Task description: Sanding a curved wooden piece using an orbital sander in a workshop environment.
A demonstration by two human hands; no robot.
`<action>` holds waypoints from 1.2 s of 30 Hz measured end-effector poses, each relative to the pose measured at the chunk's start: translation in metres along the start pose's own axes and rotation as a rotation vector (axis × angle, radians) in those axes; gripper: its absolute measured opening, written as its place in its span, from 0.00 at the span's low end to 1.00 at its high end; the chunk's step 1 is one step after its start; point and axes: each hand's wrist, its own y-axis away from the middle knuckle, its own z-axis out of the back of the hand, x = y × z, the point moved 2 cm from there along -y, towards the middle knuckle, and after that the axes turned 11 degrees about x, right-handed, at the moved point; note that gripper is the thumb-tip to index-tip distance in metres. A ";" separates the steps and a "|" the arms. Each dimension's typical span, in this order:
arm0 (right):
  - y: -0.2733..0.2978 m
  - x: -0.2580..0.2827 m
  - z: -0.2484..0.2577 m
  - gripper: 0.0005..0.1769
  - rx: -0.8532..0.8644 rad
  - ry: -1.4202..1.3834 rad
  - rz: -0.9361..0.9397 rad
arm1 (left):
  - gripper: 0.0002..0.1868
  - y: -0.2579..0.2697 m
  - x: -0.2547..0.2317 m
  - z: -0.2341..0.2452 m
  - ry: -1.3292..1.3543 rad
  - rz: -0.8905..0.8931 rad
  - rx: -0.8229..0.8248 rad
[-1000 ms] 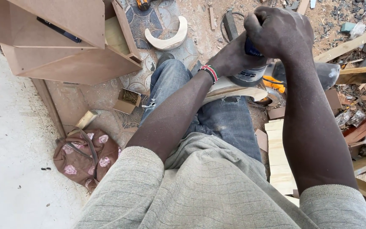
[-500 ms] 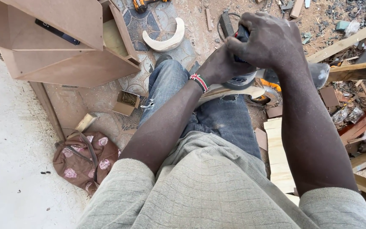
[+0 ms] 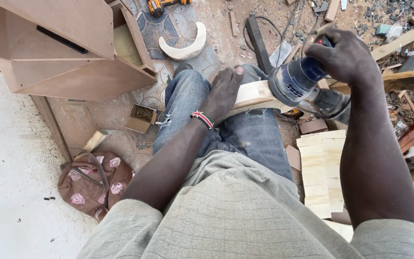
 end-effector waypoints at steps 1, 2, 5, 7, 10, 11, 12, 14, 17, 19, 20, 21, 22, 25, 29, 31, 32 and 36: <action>-0.003 -0.004 0.002 0.28 -0.003 0.003 0.004 | 0.39 0.001 -0.006 -0.001 -0.001 -0.003 -0.005; -0.005 -0.010 0.001 0.25 -0.005 -0.009 -0.008 | 0.45 0.004 -0.011 -0.003 -0.057 0.026 -0.022; -0.005 -0.003 0.005 0.26 0.008 -0.007 -0.027 | 0.52 0.003 -0.018 -0.011 -0.142 0.084 -0.043; -0.002 0.011 0.005 0.31 0.019 0.004 -0.033 | 0.49 0.005 -0.021 -0.012 -0.174 0.111 -0.048; -0.003 0.030 0.006 0.38 -0.008 0.110 -0.110 | 0.42 0.007 -0.027 -0.006 -0.120 0.179 -0.083; -0.006 0.032 0.004 0.34 -0.003 0.103 -0.115 | 0.43 0.009 -0.027 -0.006 -0.140 0.160 -0.087; -0.007 0.033 0.001 0.31 0.005 0.096 -0.119 | 0.43 0.014 -0.027 -0.005 -0.160 0.145 -0.093; -0.019 0.001 -0.002 0.31 -0.002 0.055 -0.107 | 0.35 0.022 -0.030 0.006 -0.233 0.110 -0.010; -0.018 -0.020 -0.006 0.31 -0.010 -0.012 -0.100 | 0.32 0.040 -0.040 0.019 -0.316 0.026 0.129; -0.007 -0.023 -0.005 0.30 -0.028 -0.036 -0.108 | 0.39 0.042 -0.038 0.021 -0.328 -0.042 0.185; 0.003 -0.023 -0.006 0.29 -0.051 -0.072 -0.120 | 0.43 0.042 -0.031 0.017 -0.324 -0.048 0.203; 0.014 -0.024 -0.007 0.27 -0.075 -0.108 -0.130 | 0.46 0.041 -0.025 0.013 -0.320 -0.054 0.221; 0.023 -0.020 -0.003 0.27 -0.083 -0.108 -0.138 | 0.46 0.042 -0.024 0.010 -0.319 -0.064 0.227; 0.039 -0.011 0.009 0.28 -0.083 -0.124 -0.082 | 0.56 0.042 -0.016 0.005 -0.201 0.028 0.274; 0.059 0.024 0.025 0.31 -0.020 -0.092 -0.075 | 0.57 0.046 0.021 0.002 -0.119 0.232 0.375; 0.070 0.049 0.031 0.31 0.008 -0.075 -0.059 | 0.54 0.043 0.043 0.000 -0.151 0.286 0.421; 0.071 0.056 0.031 0.32 0.034 -0.049 -0.031 | 0.54 0.039 0.054 -0.002 -0.179 0.301 0.451; 0.075 0.082 0.026 0.35 0.075 -0.039 0.057 | 0.48 0.041 0.049 0.001 -0.342 0.170 0.415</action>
